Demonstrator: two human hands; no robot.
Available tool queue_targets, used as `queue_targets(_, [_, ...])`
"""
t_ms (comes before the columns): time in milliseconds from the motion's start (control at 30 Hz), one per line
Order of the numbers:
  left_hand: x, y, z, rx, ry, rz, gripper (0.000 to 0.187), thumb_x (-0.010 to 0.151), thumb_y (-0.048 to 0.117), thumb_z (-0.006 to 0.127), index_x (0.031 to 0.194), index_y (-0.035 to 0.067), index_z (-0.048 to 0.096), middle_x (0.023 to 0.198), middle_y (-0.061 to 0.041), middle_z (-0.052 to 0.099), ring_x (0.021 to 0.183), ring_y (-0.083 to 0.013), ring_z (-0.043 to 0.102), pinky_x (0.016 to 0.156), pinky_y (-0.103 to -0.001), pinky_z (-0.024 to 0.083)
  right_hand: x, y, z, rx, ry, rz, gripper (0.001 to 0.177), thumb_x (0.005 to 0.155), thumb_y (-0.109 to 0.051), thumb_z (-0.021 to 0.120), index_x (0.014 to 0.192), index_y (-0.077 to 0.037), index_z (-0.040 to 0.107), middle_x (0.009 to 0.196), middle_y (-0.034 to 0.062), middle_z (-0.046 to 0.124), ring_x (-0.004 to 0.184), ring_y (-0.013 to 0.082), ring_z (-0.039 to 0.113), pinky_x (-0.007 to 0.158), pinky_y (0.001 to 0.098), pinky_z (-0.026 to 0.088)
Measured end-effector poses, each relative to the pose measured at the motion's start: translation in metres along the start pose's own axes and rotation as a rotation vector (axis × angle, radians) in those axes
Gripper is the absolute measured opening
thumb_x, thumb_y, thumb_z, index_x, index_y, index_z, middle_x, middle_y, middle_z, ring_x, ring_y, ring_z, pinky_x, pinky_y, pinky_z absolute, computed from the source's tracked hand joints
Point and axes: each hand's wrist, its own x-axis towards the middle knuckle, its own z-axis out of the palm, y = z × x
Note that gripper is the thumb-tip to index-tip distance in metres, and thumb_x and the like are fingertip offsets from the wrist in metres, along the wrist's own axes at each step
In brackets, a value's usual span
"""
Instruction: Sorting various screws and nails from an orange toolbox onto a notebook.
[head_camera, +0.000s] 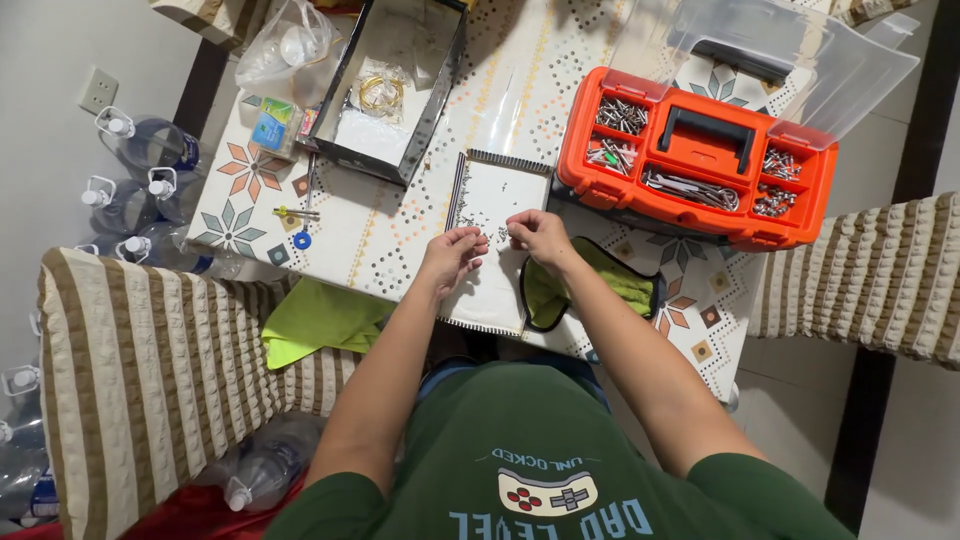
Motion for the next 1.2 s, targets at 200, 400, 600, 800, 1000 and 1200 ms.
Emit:
queue_targets(200, [0.003,0.004,0.003,-0.154,-0.079,-0.021,0.029,0.101,0.002,0.053,0.128,-0.003,0.059,0.115,-0.017,0.071,0.101,-0.0226,0.072,0.087,-0.035,0.061,-0.015,-0.022,-0.005,0.285,-0.109,0.088,0.015,0.094,-0.001,0.070,0.109,0.004,0.066,0.095,0.0102,0.072,0.080,0.0168,0.070,0.071,0.0291,0.056])
queue_targets(400, [-0.004,0.018,0.014,-0.237,-0.171,-0.024,0.044,0.096,-0.008,0.041,0.138,-0.009,0.051,0.128,-0.023,0.066,0.113,-0.0287,0.070,0.096,-0.039,0.060,-0.023,-0.036,-0.005,0.350,-0.148,0.109,0.020,0.094,-0.001,0.069,0.114,0.003,0.066,0.098,0.0096,0.072,0.085,0.0170,0.070,0.080,0.0322,0.061])
queue_targets(600, [-0.018,0.034,0.022,-0.307,-0.262,-0.002,0.059,0.087,-0.011,0.031,0.146,-0.013,0.038,0.140,-0.030,0.056,0.126,-0.0355,0.063,0.105,-0.045,0.056,-0.024,-0.037,-0.007,0.425,-0.183,0.140,0.022,0.098,-0.003,0.067,0.118,0.005,0.067,0.097,0.0097,0.071,0.085,0.0179,0.070,0.083,0.0346,0.061])
queue_targets(800, [-0.023,0.041,0.033,-0.274,-0.264,-0.012,0.053,0.096,-0.006,0.033,0.149,-0.014,0.035,0.145,-0.030,0.052,0.131,-0.0348,0.060,0.107,-0.044,0.053,-0.029,-0.049,-0.017,0.523,-0.173,0.185,0.028,0.094,-0.005,0.062,0.120,0.005,0.066,0.099,0.0114,0.073,0.083,0.0192,0.072,0.081,0.0348,0.061])
queue_targets(1000, [-0.029,0.039,0.060,-0.155,-0.279,-0.057,0.053,0.094,-0.010,0.037,0.146,-0.011,0.042,0.145,-0.026,0.055,0.131,-0.0312,0.061,0.107,-0.042,0.055,-0.043,-0.055,-0.038,0.590,-0.158,0.177,0.031,0.092,-0.004,0.065,0.121,0.006,0.065,0.099,0.0114,0.075,0.083,0.0181,0.071,0.078,0.0317,0.060])
queue_targets(1200, [-0.022,0.016,0.111,0.064,-0.287,-0.045,0.037,0.103,0.003,0.050,0.137,-0.010,0.054,0.130,-0.023,0.067,0.116,-0.0285,0.070,0.098,-0.038,0.059,-0.082,-0.038,-0.079,0.462,-0.101,0.120,0.019,0.096,-0.007,0.071,0.111,0.005,0.069,0.092,0.0092,0.072,0.075,0.0155,0.069,0.069,0.0290,0.057])
